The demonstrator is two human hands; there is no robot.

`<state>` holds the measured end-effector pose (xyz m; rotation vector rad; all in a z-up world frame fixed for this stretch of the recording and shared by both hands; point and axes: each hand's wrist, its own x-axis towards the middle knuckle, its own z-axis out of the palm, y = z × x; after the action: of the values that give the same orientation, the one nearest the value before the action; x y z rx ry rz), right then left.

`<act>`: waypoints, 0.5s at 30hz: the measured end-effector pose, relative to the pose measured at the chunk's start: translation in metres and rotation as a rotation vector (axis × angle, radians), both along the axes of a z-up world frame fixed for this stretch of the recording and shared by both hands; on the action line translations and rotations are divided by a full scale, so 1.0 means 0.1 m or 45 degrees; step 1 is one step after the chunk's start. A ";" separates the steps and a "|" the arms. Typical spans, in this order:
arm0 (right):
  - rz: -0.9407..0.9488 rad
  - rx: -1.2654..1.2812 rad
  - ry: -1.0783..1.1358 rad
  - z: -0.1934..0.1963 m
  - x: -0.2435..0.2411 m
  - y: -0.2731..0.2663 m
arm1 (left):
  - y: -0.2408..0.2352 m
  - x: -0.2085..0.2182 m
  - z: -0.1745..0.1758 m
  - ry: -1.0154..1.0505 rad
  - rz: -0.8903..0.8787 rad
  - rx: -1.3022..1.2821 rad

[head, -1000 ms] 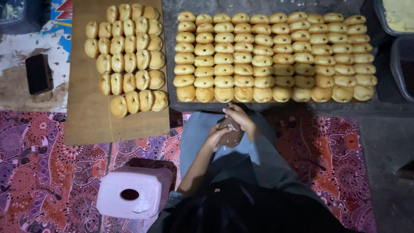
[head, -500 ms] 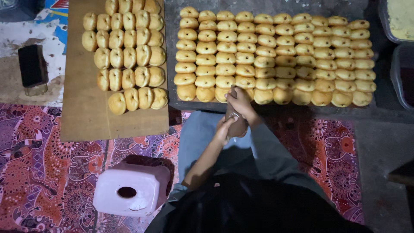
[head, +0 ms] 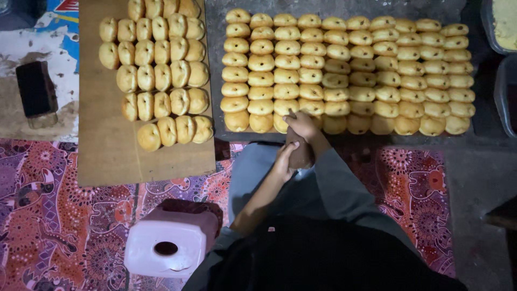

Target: The person sits on the floor and uses a piping bag to fill rows of small round pastries arranged on a tray. The person moves systematically across the tray, squeezing filling into each pastry one at a time.

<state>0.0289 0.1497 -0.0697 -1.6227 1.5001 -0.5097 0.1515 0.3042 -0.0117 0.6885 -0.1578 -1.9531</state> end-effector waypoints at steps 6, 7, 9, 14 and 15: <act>-0.058 -0.038 0.247 -0.14 0.05 -0.13 | -0.12 0.12 0.00 0.025 -0.041 0.005; -0.078 -0.011 0.305 -0.14 0.06 -0.12 | -0.13 0.14 -0.01 -0.006 -0.067 0.053; -0.145 -0.083 0.140 -0.11 0.11 -0.11 | -0.16 0.19 -0.02 -0.071 -0.116 0.146; -0.184 -0.104 0.260 -0.06 0.19 -0.04 | -0.16 0.30 -0.08 -0.114 -0.155 0.116; -0.199 -0.159 0.261 -0.05 0.19 -0.02 | -0.16 0.31 -0.08 -0.141 -0.169 0.118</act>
<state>0.0479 0.1479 -0.0747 -1.7031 1.7885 -0.5453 0.1824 0.2877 -0.0200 0.8665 -0.1858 -2.0594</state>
